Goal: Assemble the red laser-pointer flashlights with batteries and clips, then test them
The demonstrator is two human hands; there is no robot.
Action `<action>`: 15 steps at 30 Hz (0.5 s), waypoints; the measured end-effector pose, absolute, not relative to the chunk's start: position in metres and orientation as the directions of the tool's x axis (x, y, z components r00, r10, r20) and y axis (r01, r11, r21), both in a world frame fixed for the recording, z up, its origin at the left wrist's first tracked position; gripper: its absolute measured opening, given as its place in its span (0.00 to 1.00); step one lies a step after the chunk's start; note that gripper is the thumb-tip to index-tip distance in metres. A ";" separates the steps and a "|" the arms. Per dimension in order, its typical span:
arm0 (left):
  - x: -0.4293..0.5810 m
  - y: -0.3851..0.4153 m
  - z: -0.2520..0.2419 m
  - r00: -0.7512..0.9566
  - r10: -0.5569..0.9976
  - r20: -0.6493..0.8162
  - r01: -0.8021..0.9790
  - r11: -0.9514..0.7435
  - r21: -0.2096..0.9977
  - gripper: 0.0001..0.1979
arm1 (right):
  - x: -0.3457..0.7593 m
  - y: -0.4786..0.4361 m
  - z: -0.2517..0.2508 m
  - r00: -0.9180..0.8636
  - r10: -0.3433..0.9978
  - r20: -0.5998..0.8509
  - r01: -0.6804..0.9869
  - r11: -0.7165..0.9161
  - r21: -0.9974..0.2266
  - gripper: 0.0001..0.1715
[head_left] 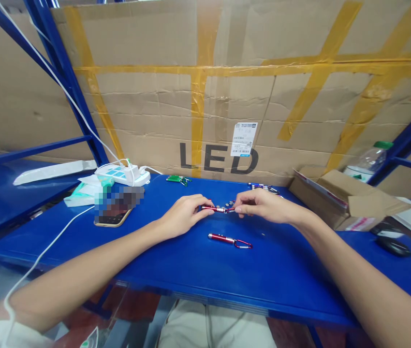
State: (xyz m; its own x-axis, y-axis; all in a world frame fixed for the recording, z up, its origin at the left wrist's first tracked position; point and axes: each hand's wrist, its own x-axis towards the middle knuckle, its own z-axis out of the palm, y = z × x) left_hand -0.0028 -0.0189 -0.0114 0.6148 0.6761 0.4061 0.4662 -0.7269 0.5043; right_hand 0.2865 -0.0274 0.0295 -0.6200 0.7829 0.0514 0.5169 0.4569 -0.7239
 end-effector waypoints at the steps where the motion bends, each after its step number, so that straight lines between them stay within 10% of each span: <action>1: -0.003 -0.019 -0.011 0.620 0.675 0.400 0.468 -0.727 0.502 0.13 | 0.287 -0.027 0.030 -0.617 0.786 0.040 0.521 0.447 -0.727 0.25; 15: -0.003 -0.024 -0.011 0.740 0.590 0.323 0.400 -0.772 0.495 0.12 | 0.294 -0.033 0.038 -0.646 0.747 -0.158 0.624 0.397 -0.673 0.21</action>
State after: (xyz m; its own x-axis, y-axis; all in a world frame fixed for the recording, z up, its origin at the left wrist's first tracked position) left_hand -0.0030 -0.0240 -0.0114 0.7396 0.5904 0.3232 0.3997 -0.7716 0.4949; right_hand 0.2938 -0.0327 0.0377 -0.6459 0.7469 -0.1582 0.6242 0.3974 -0.6726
